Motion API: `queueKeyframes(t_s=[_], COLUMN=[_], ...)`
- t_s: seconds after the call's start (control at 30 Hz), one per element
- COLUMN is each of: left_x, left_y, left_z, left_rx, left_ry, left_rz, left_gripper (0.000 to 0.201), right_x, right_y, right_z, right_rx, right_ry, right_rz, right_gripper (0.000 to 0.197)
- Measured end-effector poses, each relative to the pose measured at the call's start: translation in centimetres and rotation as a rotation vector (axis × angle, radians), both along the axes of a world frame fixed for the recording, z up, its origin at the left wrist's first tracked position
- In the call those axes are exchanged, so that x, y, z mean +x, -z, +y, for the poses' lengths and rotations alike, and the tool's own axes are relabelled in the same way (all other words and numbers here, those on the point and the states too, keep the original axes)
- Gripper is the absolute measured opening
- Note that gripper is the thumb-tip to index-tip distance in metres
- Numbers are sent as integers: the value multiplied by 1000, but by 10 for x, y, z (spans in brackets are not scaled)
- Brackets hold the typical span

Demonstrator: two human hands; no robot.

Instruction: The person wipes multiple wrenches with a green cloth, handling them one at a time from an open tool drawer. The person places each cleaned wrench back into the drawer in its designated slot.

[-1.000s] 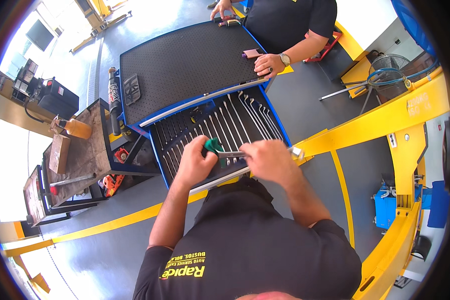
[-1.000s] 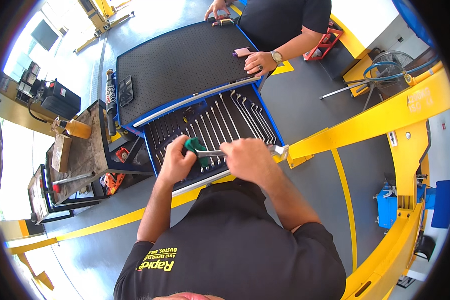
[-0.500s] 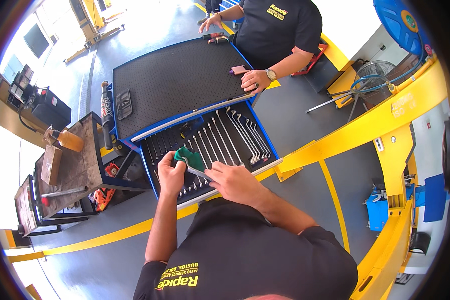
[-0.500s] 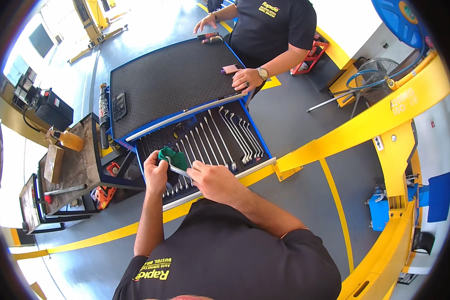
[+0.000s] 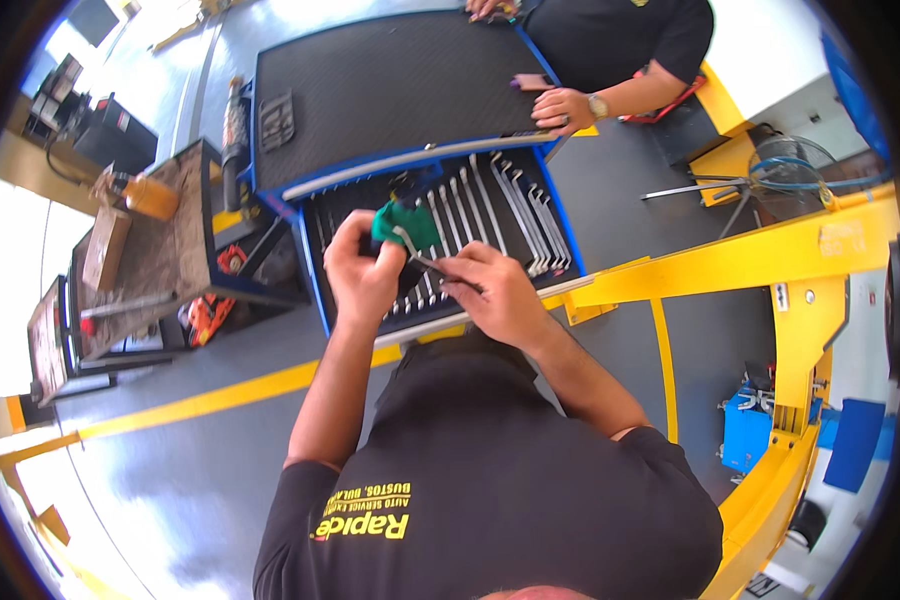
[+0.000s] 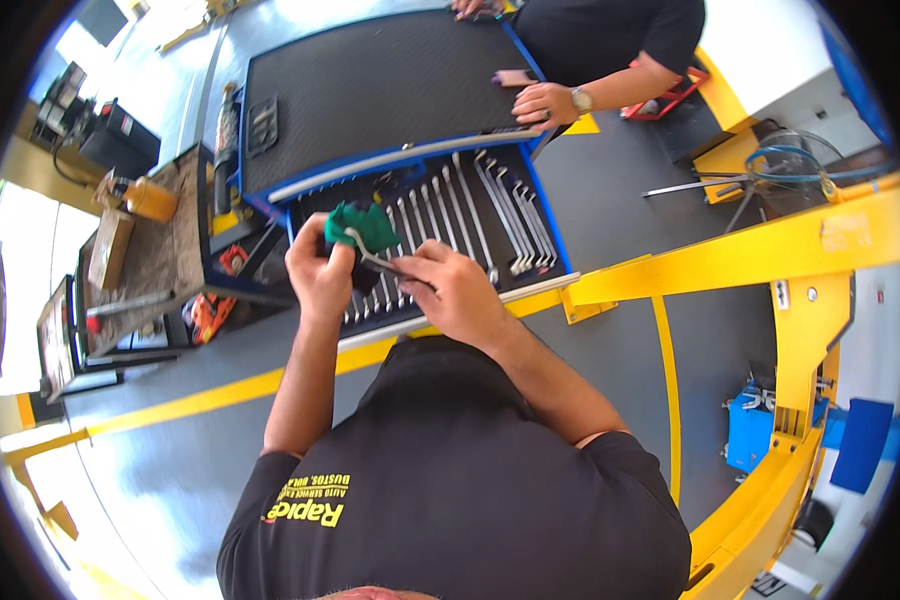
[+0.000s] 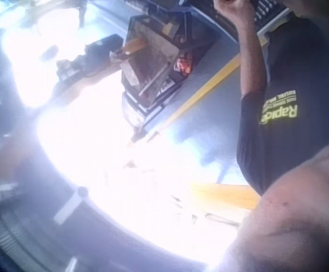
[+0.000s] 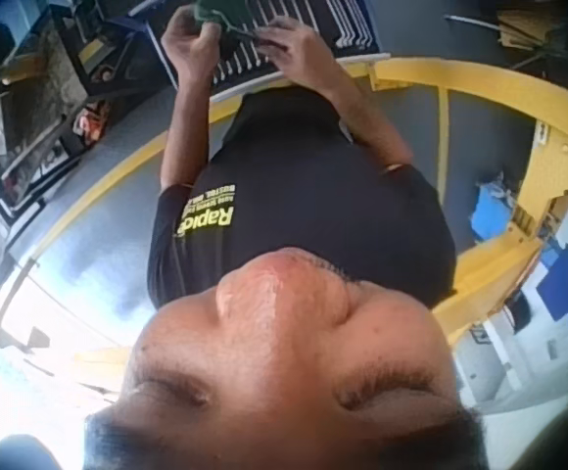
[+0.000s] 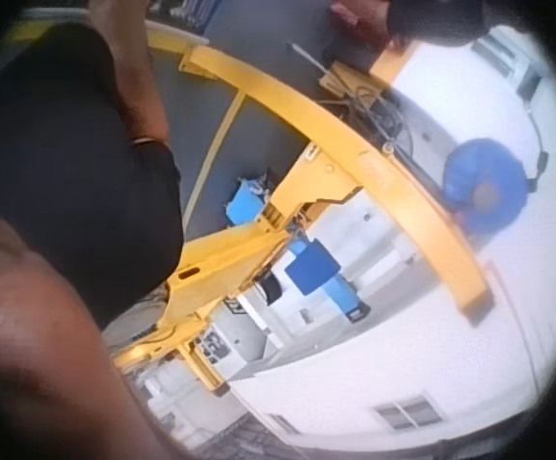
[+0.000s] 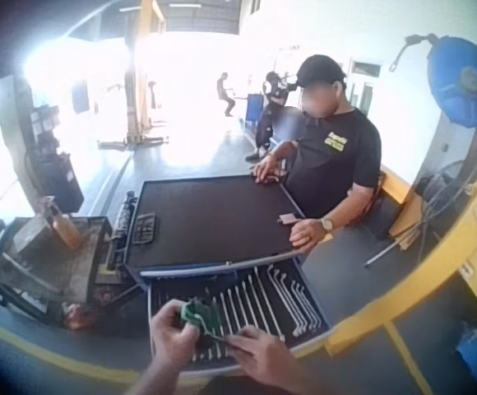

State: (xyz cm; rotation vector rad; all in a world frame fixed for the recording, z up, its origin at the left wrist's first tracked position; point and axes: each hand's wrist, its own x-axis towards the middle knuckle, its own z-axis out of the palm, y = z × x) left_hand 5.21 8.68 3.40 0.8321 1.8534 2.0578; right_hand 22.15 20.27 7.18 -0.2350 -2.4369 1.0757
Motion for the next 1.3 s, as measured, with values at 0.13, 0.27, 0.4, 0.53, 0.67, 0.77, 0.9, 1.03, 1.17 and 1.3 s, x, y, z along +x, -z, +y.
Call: queueKeyframes(t_s=[0.13,0.27,0.4,0.53,0.67,0.77,0.9,1.03,1.17,1.3], left_x=[-7,-7,0,6,0,0,1,1,-6,-22], left_y=[-10,-4,-5,-13,-10,-11,-4,2,-5,6], left_z=[-4,-14,-22,-24,-29,-30,-31,-33,-36,-48], left_rx=[498,433,435,534,507,541,838,799,340,-29], left_ry=[382,360,375,384,430,440,643,634,506,499], left_rz=[-657,-804,-925,-841,-767,-894,-1186,-1196,-671,-145], left_gripper=[38,50,61,55,57,59,62,58,40,19], right_x=[-3,0,-1,-2,-3,-5,-6,-6,-6,1], right_y=[14,1,-2,0,-7,-22,-24,-26,-23,-22], right_z=[-23,-23,-24,-19,-15,-15,-14,-16,-15,-5], right_rx=[-528,-749,-746,-660,-421,-271,-146,-140,-100,8], right_ry=[18,-50,-49,-44,-7,4,9,24,-23,-187], right_rz=[89,139,163,147,135,96,88,53,5,-127], right_gripper=[33,34,36,36,36,35,34,33,32,33])
